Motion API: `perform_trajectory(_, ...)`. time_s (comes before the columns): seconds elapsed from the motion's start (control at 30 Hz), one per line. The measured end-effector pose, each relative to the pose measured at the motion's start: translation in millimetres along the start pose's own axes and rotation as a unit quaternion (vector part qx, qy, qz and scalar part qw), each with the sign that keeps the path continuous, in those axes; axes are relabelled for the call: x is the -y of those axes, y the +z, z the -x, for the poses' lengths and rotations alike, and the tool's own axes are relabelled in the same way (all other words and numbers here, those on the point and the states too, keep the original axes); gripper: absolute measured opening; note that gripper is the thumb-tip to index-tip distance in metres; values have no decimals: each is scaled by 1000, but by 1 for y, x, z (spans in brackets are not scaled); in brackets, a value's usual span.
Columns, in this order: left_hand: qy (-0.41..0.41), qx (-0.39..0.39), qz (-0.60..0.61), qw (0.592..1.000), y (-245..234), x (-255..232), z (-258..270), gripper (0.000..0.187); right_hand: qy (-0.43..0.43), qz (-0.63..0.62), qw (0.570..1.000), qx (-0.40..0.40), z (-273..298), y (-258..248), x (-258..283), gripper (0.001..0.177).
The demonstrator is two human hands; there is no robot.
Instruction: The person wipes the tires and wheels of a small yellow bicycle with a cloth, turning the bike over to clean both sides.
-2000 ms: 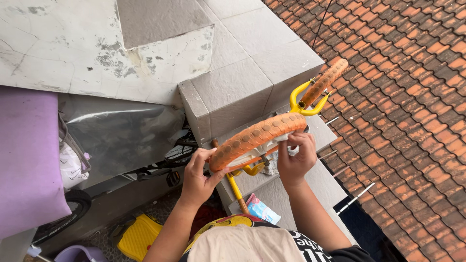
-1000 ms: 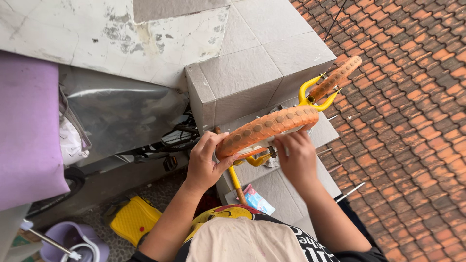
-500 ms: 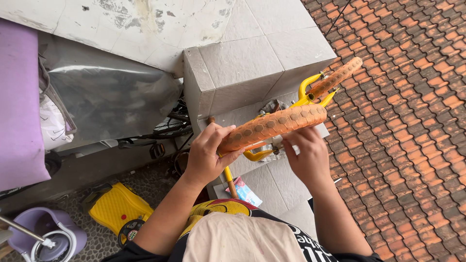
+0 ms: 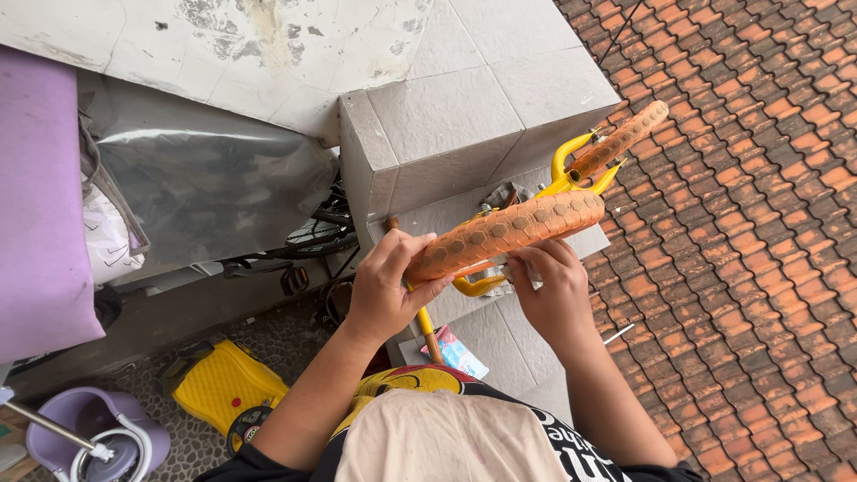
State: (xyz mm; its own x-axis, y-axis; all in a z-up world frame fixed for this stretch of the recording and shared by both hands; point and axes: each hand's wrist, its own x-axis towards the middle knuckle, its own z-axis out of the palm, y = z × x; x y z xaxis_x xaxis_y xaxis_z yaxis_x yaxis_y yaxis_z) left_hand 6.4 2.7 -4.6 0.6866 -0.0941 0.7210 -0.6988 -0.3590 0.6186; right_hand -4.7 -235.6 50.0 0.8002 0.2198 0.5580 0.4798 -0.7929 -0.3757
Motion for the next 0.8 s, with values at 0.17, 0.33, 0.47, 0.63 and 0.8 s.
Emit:
perform_trajectory(0.17,-14,5,-14,1000,-4,-3,-3,53,-37,81,996,-9,-1,4,15,11)
perform_trajectory(0.33,-1,7,-23,1000,-4,-3,-8,53,-34,138,989,30,-1,0,20,11)
perform_trajectory(0.47,1,3,-19,1000,-2,-2,-9,53,-33,104,994,7,-9,1,12,9)
perform_trajectory(0.63,0,-4,-20,1000,-3,-5,-7,52,-34,136,990,4,-4,7,15,9)
perform_trajectory(0.8,22,2,-26,999,1,-8,-2,53,-72,123,989,34,-1,-9,2,11)
